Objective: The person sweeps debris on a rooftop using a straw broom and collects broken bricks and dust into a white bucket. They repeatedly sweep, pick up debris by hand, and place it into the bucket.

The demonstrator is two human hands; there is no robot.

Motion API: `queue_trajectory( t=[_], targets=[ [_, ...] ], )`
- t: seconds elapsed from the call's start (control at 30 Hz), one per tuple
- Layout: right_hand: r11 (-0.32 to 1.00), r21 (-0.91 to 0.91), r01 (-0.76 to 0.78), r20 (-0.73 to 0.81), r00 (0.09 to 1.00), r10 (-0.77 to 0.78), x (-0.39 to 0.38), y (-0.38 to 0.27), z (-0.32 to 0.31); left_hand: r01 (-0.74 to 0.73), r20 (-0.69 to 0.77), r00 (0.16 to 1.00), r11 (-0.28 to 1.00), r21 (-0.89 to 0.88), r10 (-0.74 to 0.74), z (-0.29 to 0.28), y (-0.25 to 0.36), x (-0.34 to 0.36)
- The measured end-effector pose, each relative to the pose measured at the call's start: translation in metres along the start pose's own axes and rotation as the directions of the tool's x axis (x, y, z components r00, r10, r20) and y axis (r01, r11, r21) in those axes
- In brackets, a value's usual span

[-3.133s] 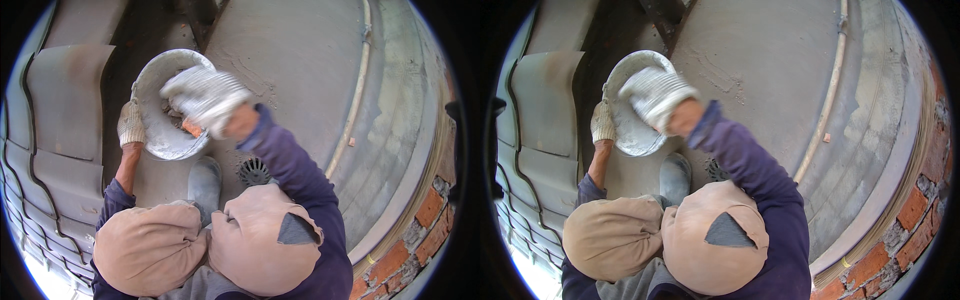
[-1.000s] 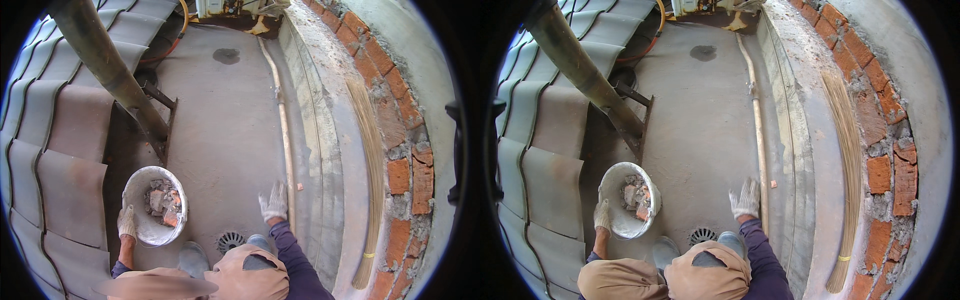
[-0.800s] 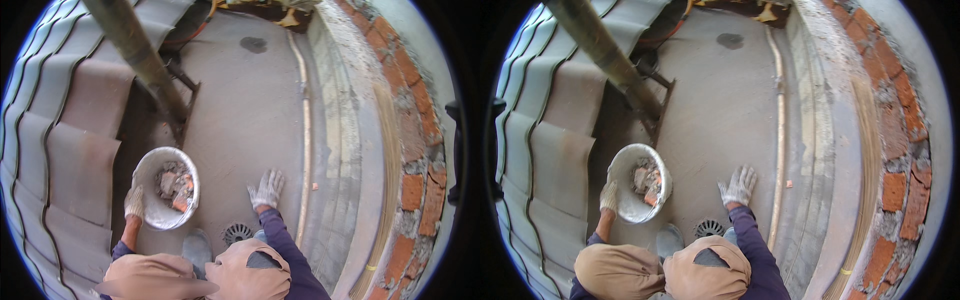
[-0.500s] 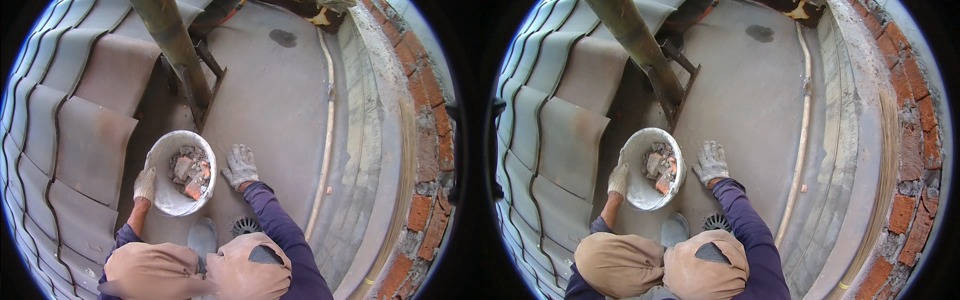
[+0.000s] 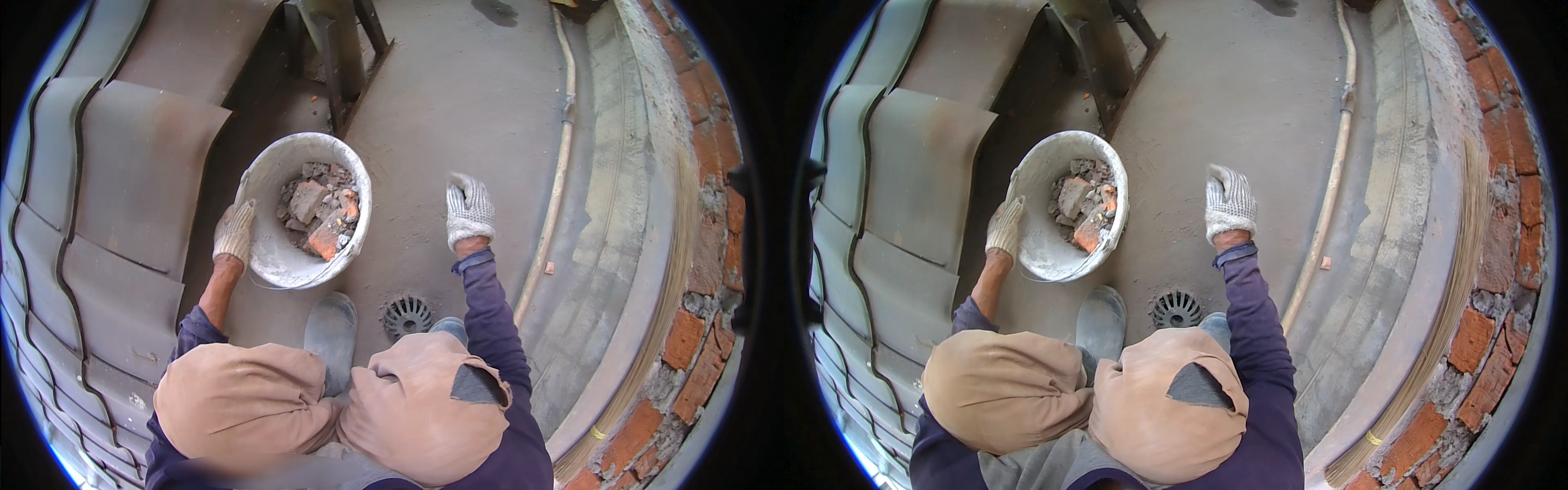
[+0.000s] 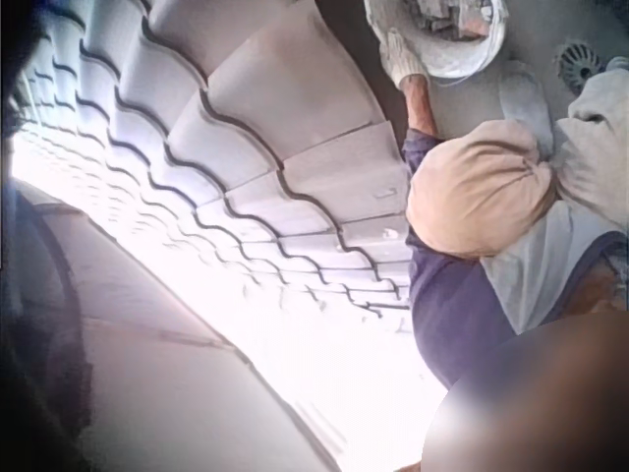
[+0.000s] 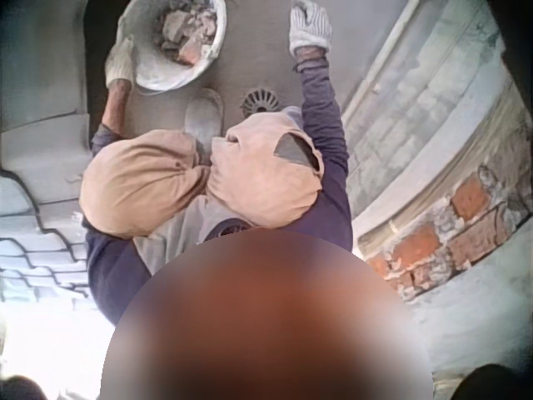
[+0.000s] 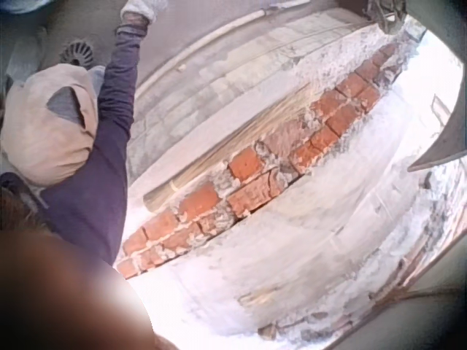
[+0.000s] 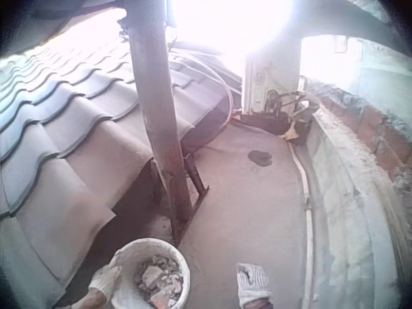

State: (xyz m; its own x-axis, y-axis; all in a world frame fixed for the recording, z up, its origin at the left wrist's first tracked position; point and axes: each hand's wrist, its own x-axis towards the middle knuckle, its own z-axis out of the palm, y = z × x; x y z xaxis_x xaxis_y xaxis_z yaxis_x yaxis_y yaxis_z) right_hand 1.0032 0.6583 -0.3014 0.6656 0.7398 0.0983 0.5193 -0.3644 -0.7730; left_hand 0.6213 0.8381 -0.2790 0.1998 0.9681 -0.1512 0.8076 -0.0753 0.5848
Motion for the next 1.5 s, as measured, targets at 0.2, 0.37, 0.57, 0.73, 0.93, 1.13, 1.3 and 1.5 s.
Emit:
queue_trajectory(
  t=[0.2, 0.37, 0.57, 0.73, 0.93, 1.13, 1.3, 1.5],
  targets=[
    [0.687, 0.274, 0.673, 0.259, 0.636, -0.726, -0.011, -0.104, 0.024, 0.124, 0.023, 0.992, 0.991, -0.039, -0.123, -0.007, 0.022, -0.004],
    [0.908, -0.028, 0.419, 0.202, 0.892, -0.405, -0.033, -0.008, 0.014, 0.016, 0.02, 1.0, 0.997, 0.078, -0.018, -0.009, 0.009, -0.007],
    [0.717, -0.665, 0.209, 0.348, 0.936, 0.05, -0.096, 0.091, -0.026, 0.032, 0.003, 0.999, 0.995, 0.093, -0.032, -0.005, -0.027, -0.018],
    [0.652, -0.719, 0.238, 0.49, 0.84, 0.234, -0.061, 0.046, 0.022, 0.183, -0.083, 0.978, 0.98, -0.071, -0.189, -0.003, -0.031, -0.039],
    [0.729, -0.34, 0.594, 0.557, 0.752, -0.353, 0.047, -0.031, 0.152, 0.246, -0.103, 0.953, 0.924, -0.291, -0.286, -0.001, -0.004, -0.045],
    [0.924, -0.07, 0.376, 0.211, 0.911, -0.355, 0.068, -0.025, 0.115, 0.265, -0.123, 0.949, 0.948, -0.178, -0.289, -0.003, 0.007, -0.047],
    [0.541, 0.033, 0.841, 0.812, 0.292, -0.505, 0.013, 0.002, 0.071, 0.204, -0.15, 0.964, 0.972, -0.117, -0.221, 0.001, 0.004, -0.048],
    [0.608, -0.129, 0.783, 0.79, 0.452, -0.414, 0.125, -0.006, 0.142, 0.285, -0.138, 0.932, 0.914, -0.289, -0.334, 0.0, 0.008, -0.047]
  ],
)
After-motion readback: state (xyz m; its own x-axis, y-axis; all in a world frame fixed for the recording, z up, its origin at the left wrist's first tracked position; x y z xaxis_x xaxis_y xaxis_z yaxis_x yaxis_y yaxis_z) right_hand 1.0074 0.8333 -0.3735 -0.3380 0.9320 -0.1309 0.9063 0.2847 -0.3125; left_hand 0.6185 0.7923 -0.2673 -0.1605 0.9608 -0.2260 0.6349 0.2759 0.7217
